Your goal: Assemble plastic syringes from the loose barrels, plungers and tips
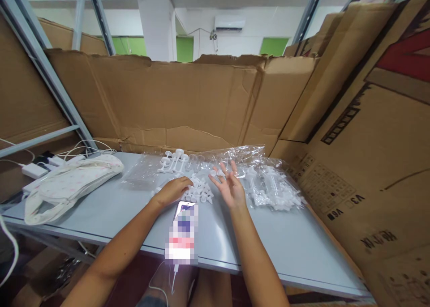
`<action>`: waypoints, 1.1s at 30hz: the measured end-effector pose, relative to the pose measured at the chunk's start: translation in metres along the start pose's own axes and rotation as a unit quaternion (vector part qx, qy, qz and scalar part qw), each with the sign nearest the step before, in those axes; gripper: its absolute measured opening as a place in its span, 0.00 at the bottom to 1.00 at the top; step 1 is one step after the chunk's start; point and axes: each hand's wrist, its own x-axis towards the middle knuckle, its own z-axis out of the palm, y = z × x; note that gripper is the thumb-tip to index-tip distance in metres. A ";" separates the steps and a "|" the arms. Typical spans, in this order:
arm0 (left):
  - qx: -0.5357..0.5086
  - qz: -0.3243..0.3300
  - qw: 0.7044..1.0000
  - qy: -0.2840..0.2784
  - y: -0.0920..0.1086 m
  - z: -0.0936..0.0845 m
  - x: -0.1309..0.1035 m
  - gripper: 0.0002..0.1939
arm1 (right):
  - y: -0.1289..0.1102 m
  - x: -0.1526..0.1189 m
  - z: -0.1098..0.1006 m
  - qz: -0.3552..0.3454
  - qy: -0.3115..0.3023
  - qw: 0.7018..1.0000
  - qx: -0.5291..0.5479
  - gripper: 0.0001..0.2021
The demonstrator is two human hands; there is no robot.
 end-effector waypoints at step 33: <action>-0.567 -0.116 0.815 0.014 0.023 -0.003 0.002 0.22 | 0.013 -0.018 0.023 0.072 -0.089 0.992 -0.047 0.27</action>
